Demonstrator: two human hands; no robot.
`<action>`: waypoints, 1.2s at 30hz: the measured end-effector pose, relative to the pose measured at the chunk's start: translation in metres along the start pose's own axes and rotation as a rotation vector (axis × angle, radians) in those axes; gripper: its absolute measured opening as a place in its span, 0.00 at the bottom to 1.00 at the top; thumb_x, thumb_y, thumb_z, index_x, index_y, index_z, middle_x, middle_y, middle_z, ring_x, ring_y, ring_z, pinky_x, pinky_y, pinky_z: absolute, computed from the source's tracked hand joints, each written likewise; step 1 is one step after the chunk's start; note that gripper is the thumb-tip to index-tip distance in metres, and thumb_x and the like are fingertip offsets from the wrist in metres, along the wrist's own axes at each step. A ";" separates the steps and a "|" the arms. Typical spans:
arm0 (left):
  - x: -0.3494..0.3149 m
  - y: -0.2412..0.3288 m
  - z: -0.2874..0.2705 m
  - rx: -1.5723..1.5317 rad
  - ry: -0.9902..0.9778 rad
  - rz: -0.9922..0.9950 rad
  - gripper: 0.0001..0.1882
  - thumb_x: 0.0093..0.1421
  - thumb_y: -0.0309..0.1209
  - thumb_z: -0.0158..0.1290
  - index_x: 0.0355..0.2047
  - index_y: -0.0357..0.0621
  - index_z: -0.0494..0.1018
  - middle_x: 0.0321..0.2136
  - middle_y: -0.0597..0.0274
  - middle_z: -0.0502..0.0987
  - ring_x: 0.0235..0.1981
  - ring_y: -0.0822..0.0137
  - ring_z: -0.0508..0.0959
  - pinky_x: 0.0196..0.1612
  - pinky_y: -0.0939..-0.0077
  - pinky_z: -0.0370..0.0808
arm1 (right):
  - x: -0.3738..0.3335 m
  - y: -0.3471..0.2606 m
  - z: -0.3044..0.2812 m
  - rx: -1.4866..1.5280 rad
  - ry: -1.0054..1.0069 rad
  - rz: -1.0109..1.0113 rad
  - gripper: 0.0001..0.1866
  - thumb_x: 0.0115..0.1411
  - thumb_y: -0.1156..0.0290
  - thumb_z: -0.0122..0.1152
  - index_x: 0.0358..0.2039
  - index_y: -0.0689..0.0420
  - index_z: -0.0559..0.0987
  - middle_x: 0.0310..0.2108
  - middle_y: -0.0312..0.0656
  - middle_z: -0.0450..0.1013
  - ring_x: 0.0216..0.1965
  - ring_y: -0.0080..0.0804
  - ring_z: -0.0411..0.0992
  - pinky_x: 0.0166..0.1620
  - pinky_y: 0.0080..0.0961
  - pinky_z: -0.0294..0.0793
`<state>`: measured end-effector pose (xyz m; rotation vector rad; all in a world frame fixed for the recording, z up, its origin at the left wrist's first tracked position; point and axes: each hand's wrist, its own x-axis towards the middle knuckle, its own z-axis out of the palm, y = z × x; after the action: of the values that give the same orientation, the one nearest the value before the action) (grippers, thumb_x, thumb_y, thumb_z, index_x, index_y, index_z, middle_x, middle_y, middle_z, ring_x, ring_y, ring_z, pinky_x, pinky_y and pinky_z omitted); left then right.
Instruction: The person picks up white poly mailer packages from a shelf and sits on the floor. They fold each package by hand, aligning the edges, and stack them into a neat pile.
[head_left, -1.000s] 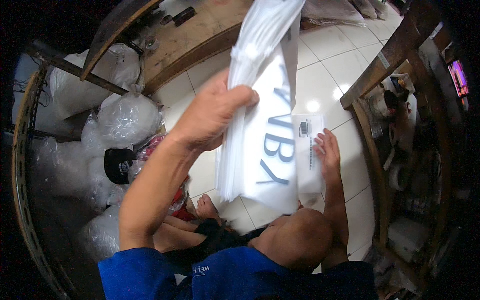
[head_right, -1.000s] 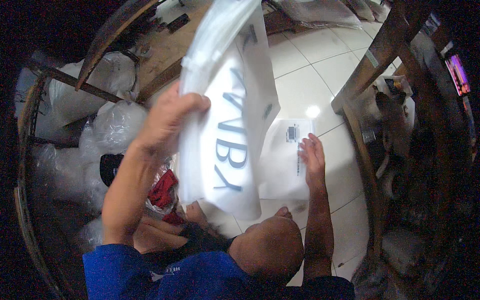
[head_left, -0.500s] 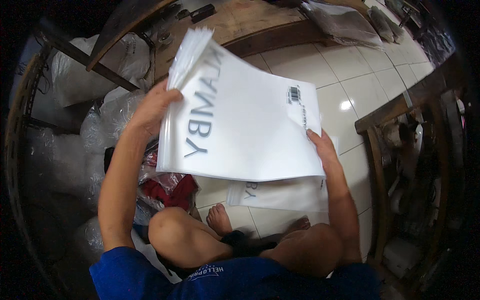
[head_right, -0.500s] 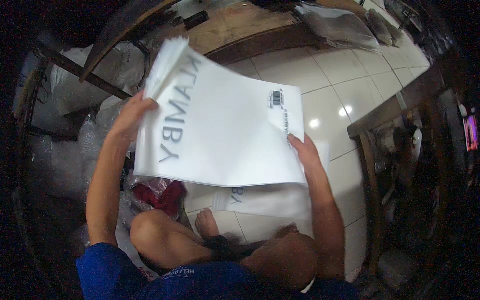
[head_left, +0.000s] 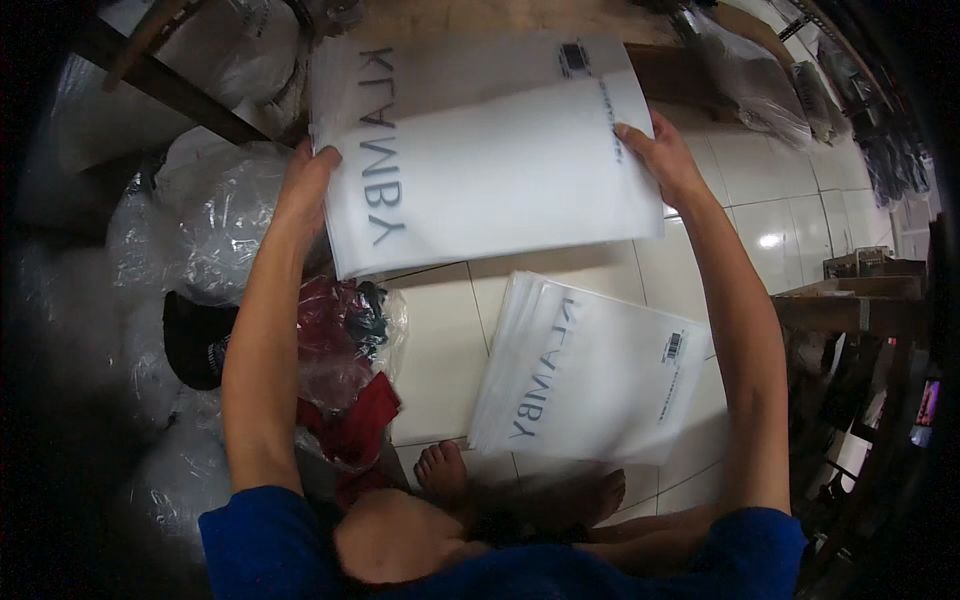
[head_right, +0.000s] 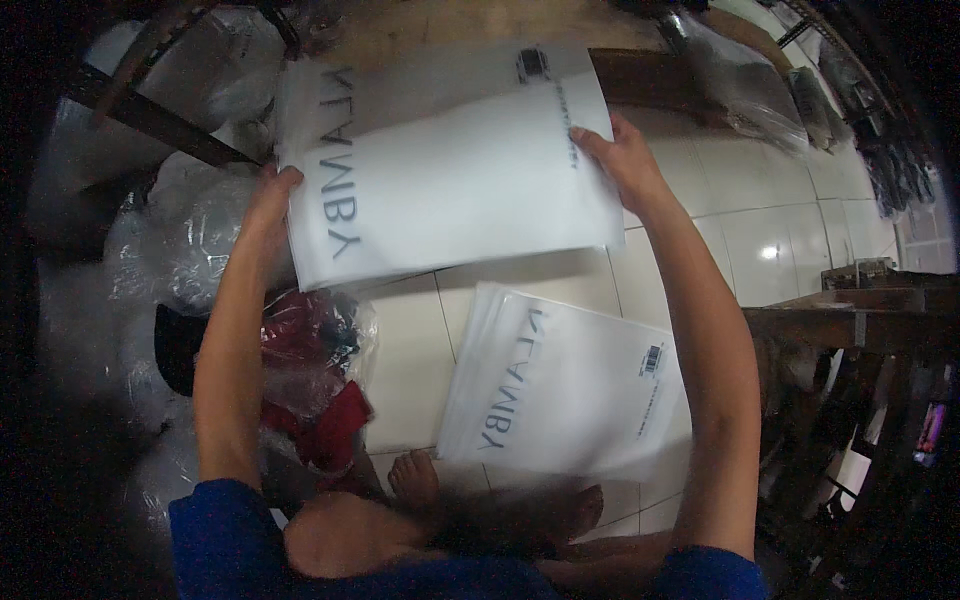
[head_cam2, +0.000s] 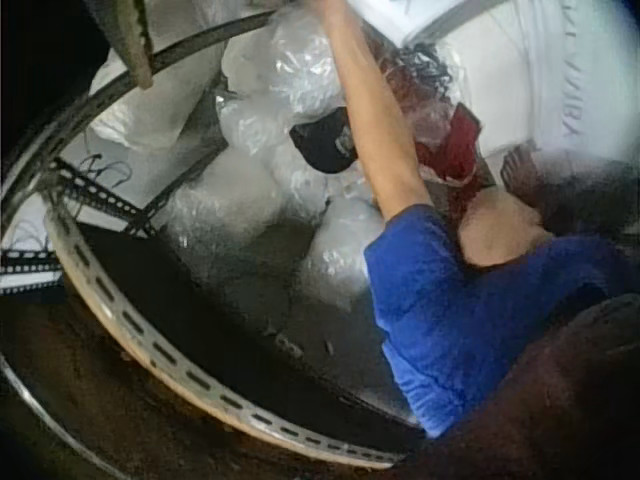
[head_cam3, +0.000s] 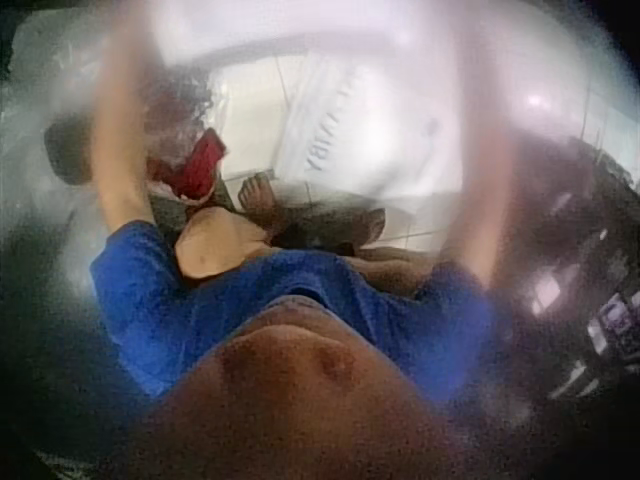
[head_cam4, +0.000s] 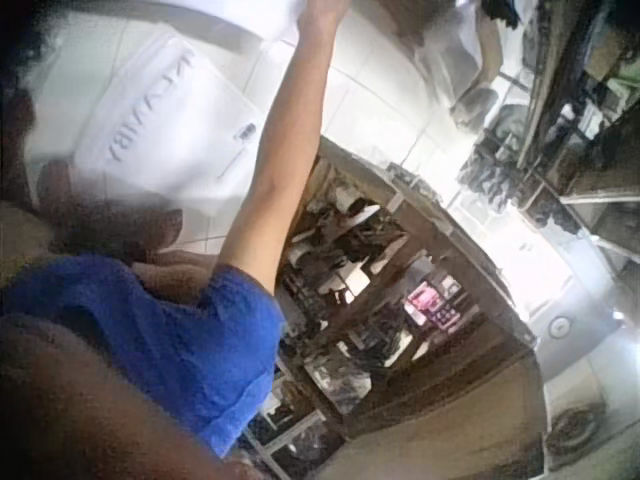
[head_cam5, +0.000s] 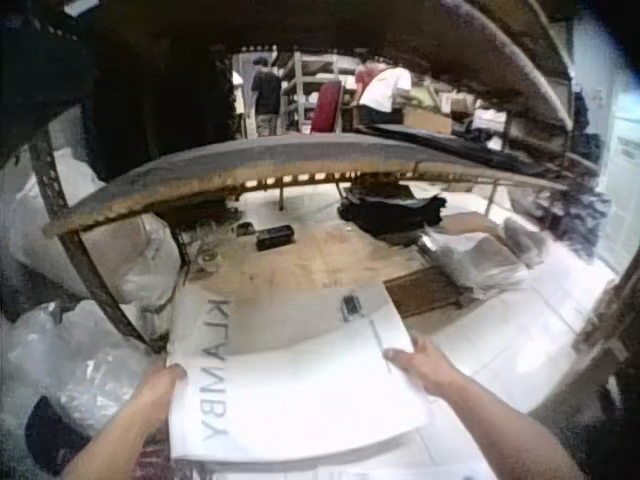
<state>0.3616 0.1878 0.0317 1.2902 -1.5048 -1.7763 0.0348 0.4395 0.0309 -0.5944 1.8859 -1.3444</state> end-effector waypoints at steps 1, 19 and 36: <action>0.017 -0.011 -0.005 0.010 -0.008 -0.021 0.26 0.57 0.29 0.51 0.57 0.38 0.61 0.40 0.53 0.73 0.43 0.60 0.74 0.44 0.66 0.76 | 0.011 0.003 0.007 0.002 0.012 0.016 0.24 0.60 0.68 0.61 0.52 0.68 0.66 0.39 0.47 0.75 0.35 0.29 0.75 0.40 0.25 0.77; 0.109 -0.152 -0.010 0.614 0.251 0.356 0.23 0.56 0.33 0.46 0.49 0.30 0.66 0.45 0.33 0.72 0.48 0.40 0.72 0.52 0.59 0.68 | 0.066 0.130 0.037 -0.098 0.145 -0.174 0.16 0.62 0.73 0.54 0.48 0.66 0.71 0.39 0.42 0.74 0.37 0.24 0.70 0.44 0.21 0.70; 0.108 -0.152 0.013 1.067 0.385 0.574 0.29 0.57 0.34 0.52 0.56 0.28 0.61 0.52 0.38 0.66 0.54 0.43 0.67 0.57 0.55 0.63 | 0.038 0.115 0.021 -0.677 0.068 0.030 0.36 0.59 0.62 0.60 0.63 0.62 0.58 0.53 0.57 0.69 0.52 0.44 0.71 0.53 0.33 0.71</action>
<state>0.3345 0.1480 -0.1491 1.2840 -2.3355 -0.2744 0.0325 0.4388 -0.0917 -0.8471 2.3959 -0.6853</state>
